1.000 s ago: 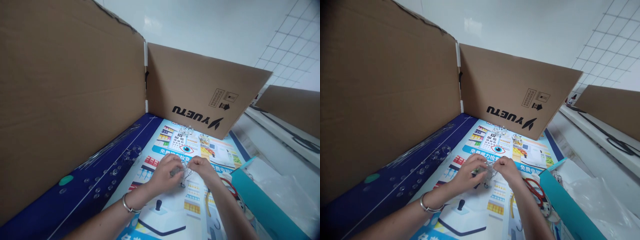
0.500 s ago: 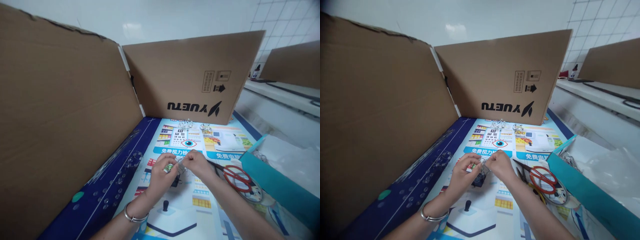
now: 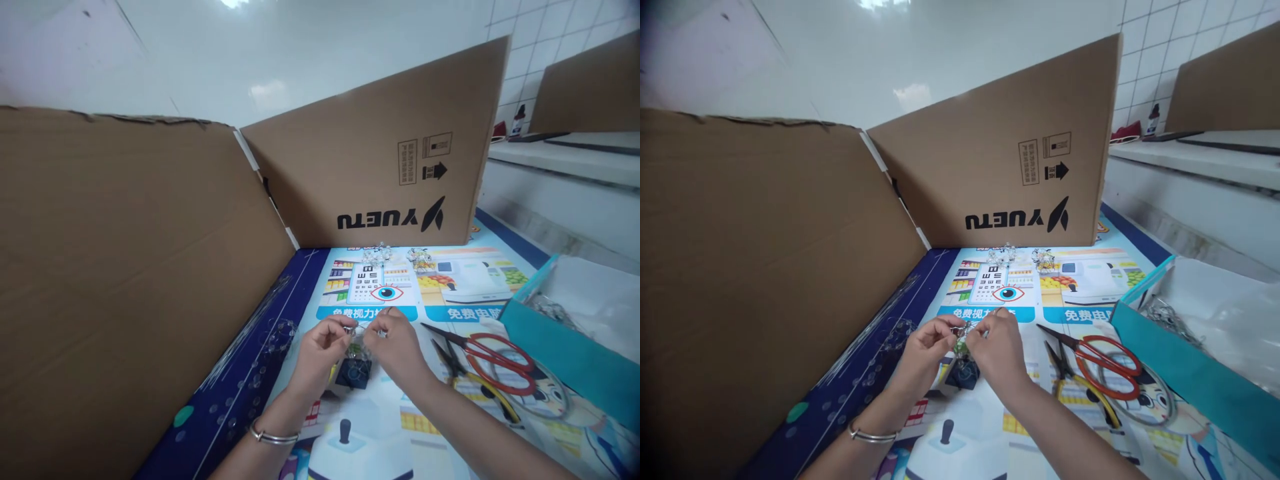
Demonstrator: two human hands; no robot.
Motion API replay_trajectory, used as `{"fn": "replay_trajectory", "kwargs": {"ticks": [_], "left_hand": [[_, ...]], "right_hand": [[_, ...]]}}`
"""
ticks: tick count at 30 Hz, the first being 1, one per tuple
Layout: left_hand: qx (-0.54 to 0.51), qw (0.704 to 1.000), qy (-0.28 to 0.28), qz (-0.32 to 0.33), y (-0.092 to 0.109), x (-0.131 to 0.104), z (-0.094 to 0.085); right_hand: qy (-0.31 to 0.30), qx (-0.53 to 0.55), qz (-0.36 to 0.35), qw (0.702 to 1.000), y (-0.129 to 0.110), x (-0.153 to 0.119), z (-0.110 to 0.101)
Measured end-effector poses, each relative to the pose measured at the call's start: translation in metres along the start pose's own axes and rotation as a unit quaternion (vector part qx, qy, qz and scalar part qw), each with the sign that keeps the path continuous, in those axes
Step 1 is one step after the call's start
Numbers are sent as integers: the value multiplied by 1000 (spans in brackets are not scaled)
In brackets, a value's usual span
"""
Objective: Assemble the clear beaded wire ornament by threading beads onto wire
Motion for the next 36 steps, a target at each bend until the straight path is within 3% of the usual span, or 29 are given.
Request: {"fn": "replay_trajectory", "kwargs": {"ticks": [5, 15, 21, 36], "left_hand": [[-36, 999, 6, -7, -3, 2, -2], [-59, 998, 25, -28, -7, 4, -6], [-38, 999, 10, -37, -3, 6, -4], [-97, 995, -10, -29, -1, 5, -1]], "right_hand": [[32, -8, -20, 999, -6, -4, -6], [30, -29, -13, 999, -4, -3, -7], [30, -30, -14, 999, -3, -4, -6], [45, -23, -40, 998, -19, -15, -8]]}}
Point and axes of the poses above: each hand's wrist, its own x-axis towards the middle knuckle, its own z-axis out of the palm, y = z × x, the point moved 9 cm from there along x, towards the middle knuckle, and after that the axes turned 5 degrees about z, right-handed, at the moved point
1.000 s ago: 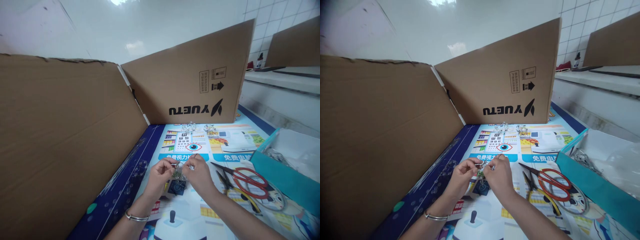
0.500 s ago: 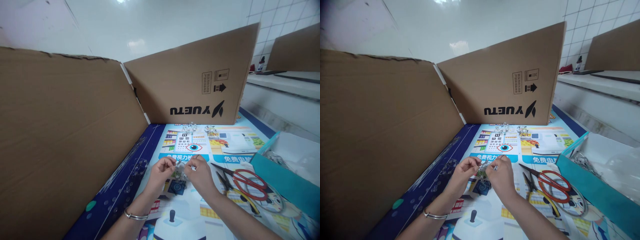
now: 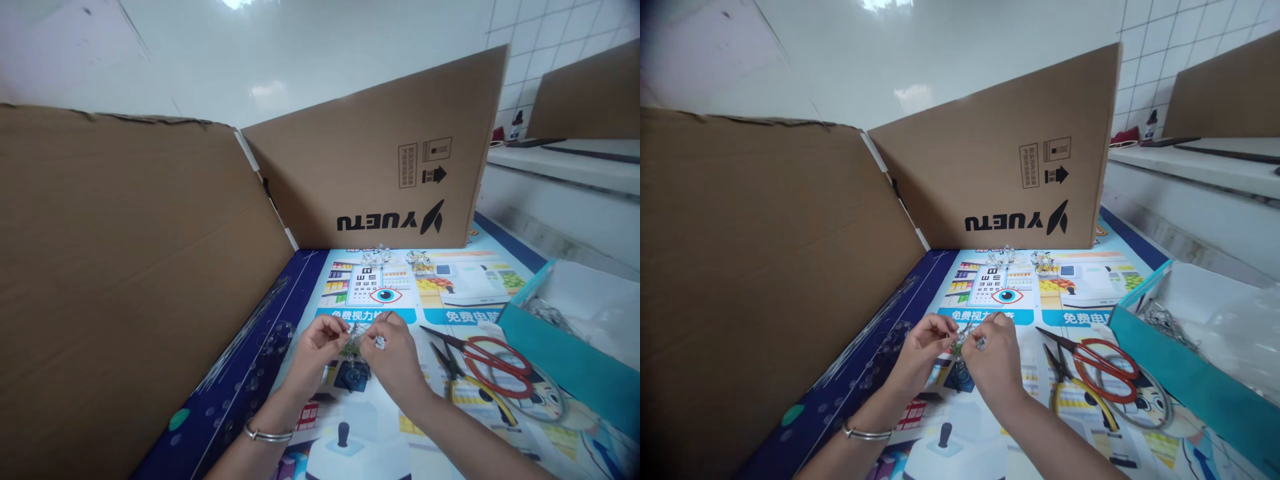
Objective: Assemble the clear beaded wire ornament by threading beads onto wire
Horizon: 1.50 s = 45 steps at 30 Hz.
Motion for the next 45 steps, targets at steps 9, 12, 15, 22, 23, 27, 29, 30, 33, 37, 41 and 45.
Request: {"fn": "replay_trajectory", "kwargs": {"ticks": [9, 12, 15, 22, 23, 27, 29, 30, 33, 37, 41, 45], "left_hand": [[3, 999, -33, 22, 0, 0, 1], [6, 999, -37, 18, -1, 1, 1], [9, 999, -45, 12, -1, 1, 2], [12, 999, -37, 18, -1, 2, 0], [9, 999, -36, 19, -1, 2, 0], [-5, 999, -41, 20, 0, 3, 0], [-2, 999, -42, 20, 1, 3, 0], [1, 999, -41, 21, 1, 3, 0], [14, 999, -42, 24, 3, 4, 1], [33, 998, -35, 32, 7, 4, 4], [53, 997, -26, 43, 12, 4, 8], [118, 989, -35, 80, 16, 3, 13]], "right_hand": [[7, 18, -7, 1000, -7, -2, -2], [-5, 23, 0, 1000, -5, -1, -1], [-32, 31, -1, 999, -3, 0, 2], [-62, 63, 14, 996, 5, 7, 4], [-66, 71, 15, 995, 6, 8, 4], [-87, 88, 17, 992, 10, 12, 5], [-91, 84, 17, 992, 11, 13, 5], [-93, 81, 17, 992, 11, 13, 5], [-91, 76, 23, 993, 11, 14, 4], [-84, 74, 19, 993, 9, 14, 3], [-89, 71, 7, 993, 10, 14, 6], [-85, 80, 23, 993, 18, 16, 7]]}}
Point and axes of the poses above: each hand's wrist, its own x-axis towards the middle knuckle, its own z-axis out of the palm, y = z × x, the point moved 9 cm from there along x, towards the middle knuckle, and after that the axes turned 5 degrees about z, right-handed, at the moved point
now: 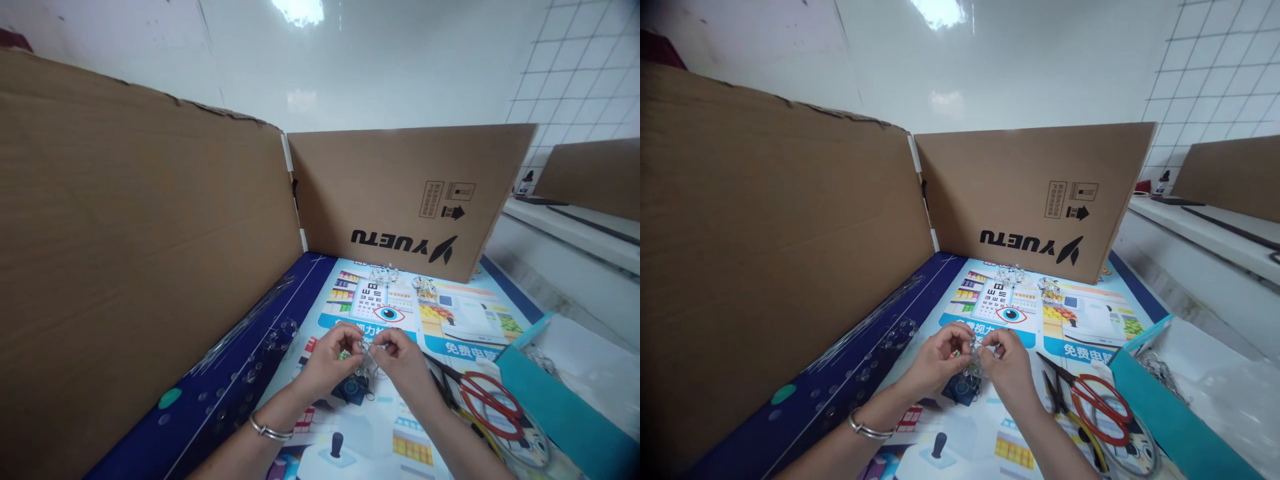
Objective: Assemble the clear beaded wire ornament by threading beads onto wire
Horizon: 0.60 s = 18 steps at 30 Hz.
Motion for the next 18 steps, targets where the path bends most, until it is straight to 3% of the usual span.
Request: {"fn": "replay_trajectory", "kwargs": {"ticks": [6, 13, 18], "left_hand": [[85, 995, -6, 57, 8, -2, 3], [97, 993, -2, 67, 17, -2, 3], [109, 993, 20, 47, 9, 1, -9]], "right_hand": [[-34, -13, -21, 999, -8, 0, 2], [-31, -41, -40, 998, -11, -1, 3], [-32, -14, -43, 998, -13, -4, 3]]}}
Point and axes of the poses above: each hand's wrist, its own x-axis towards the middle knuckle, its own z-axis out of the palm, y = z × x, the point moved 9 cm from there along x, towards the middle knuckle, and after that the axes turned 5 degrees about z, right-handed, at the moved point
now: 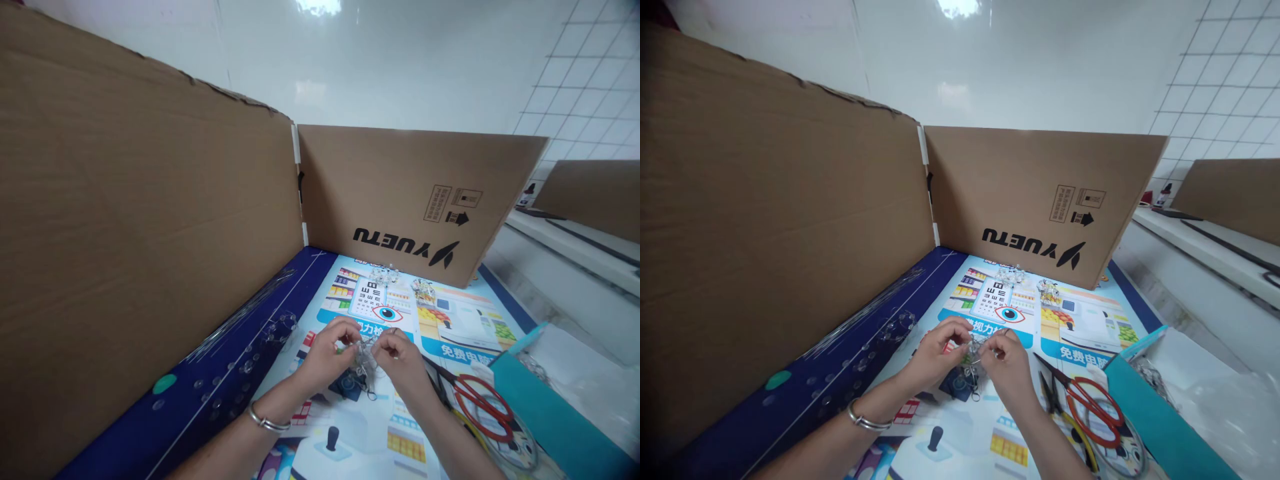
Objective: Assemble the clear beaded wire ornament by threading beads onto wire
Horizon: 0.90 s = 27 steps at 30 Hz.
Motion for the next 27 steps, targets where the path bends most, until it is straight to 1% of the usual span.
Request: {"fn": "replay_trajectory", "kwargs": {"ticks": [3, 6, 8, 12, 14, 18, 20, 24, 27], "left_hand": [[-6, 1000, -23, -12, -10, 1, 2], [-17, 999, -30, -15, -14, 1, 1], [-17, 999, -38, -15, -13, 0, 1], [-11, 998, -68, 3, -4, -1, 4], [-1, 998, -65, -2, -3, -1, 6], [-4, 997, -21, -73, -18, -6, 8], [-13, 995, -5, -95, -25, -9, 11], [-38, 989, -11, -142, -35, -14, 18], [-78, 982, -9, -172, -37, -17, 18]], "right_hand": [[-5, 19, 1, 1000, -2, -1, 0], [-5, 34, -11, 999, -5, -3, -1], [1, 33, -26, 999, -9, -4, -1], [4, 13, -51, 999, -14, -7, -2], [3, 10, -62, 998, -16, -8, -2], [5, 9, -68, 998, -18, -9, -3], [6, 8, -60, 998, -15, -8, -4], [10, 24, -53, 998, -9, -7, -5], [18, 37, -53, 998, -5, -8, -5]]}}
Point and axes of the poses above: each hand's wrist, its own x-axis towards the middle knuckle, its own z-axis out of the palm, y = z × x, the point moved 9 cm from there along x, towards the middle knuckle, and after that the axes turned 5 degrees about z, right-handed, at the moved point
